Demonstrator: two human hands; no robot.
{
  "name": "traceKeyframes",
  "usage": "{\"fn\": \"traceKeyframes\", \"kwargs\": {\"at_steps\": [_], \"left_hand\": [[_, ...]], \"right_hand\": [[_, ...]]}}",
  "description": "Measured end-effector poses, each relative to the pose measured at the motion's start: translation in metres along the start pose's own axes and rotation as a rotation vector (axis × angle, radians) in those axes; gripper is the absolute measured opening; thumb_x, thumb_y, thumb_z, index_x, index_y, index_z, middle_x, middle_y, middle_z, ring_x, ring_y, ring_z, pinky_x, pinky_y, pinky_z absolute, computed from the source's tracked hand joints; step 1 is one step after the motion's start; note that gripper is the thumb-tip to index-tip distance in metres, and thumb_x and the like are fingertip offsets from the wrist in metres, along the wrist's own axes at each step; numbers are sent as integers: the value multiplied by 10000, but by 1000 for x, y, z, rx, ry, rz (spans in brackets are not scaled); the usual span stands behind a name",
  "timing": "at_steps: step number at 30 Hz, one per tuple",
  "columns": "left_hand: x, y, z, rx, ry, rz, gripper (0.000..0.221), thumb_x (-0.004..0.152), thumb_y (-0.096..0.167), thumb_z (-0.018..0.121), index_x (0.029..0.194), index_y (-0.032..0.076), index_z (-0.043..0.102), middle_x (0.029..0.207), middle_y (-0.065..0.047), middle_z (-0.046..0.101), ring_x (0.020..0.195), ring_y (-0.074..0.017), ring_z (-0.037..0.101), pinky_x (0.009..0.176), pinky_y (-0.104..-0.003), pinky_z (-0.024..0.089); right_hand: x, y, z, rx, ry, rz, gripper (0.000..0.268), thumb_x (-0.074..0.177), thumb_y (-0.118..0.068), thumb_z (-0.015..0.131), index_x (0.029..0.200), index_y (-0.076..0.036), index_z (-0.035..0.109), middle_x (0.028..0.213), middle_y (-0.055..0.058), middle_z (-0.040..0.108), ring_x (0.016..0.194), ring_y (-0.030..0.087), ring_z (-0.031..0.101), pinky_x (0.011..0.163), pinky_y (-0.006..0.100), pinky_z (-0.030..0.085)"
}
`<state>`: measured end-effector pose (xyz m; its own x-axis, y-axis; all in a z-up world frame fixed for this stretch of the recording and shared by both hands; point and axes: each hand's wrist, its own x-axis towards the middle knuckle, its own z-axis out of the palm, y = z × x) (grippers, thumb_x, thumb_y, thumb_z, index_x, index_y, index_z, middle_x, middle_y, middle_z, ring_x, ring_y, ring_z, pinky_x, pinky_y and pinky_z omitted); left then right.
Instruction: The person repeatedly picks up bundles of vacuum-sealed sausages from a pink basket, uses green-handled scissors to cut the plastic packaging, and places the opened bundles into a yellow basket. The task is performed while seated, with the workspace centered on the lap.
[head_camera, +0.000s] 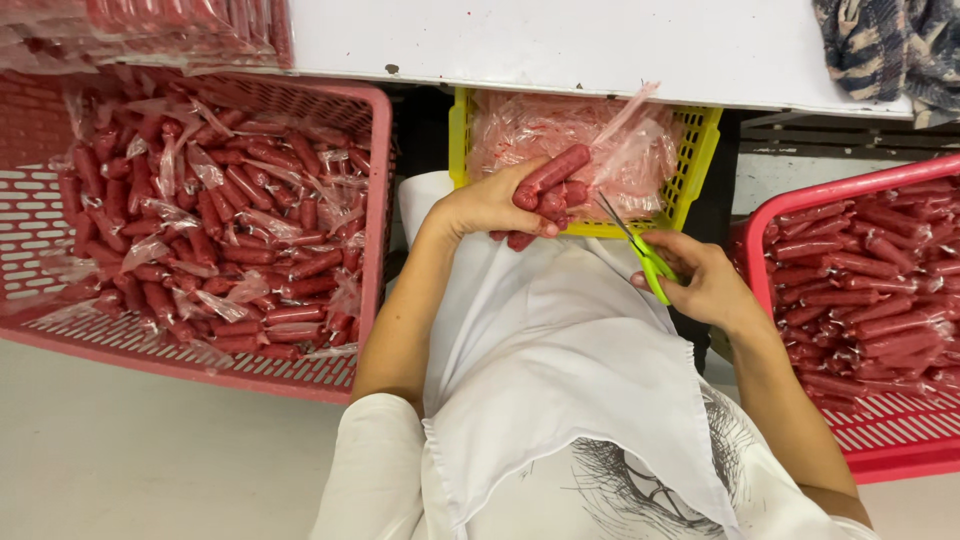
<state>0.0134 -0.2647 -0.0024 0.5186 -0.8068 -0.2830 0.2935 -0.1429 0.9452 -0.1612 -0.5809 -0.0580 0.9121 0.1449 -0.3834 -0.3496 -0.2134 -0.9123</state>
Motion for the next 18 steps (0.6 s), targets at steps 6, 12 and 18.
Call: {"fn": "traceKeyframes", "kwargs": {"at_steps": [6, 12, 18], "left_hand": [[-4, 28, 10, 27, -37, -29, 493, 656, 194, 890, 1056, 145, 607, 847, -77, 759, 419, -138, 586, 297, -228, 441], [-7, 10, 5, 43, -31, -44, 473, 656, 201, 875, 1047, 158, 612, 849, -92, 762, 460, -148, 589, 325, -248, 419], [-16, 21, -1, -69, 19, -30, 512, 656, 132, 894, 1088, 141, 619, 848, -121, 761, 486, -169, 640, 324, -255, 439]], "right_hand": [[10, -4, 11, 90, -34, -20, 614, 800, 111, 776, 1384, 22, 610, 884, 163, 709, 806, 170, 634, 757, 361, 566], [18, 28, 12, 167, -65, -24, 581, 837, 122, 749, 1389, 13, 608, 841, 111, 664, 800, 140, 626, 743, 288, 549], [4, 15, 13, 135, -18, 35, 571, 833, 95, 760, 1379, -10, 628, 811, 86, 667, 752, 123, 628, 711, 277, 554]]}}
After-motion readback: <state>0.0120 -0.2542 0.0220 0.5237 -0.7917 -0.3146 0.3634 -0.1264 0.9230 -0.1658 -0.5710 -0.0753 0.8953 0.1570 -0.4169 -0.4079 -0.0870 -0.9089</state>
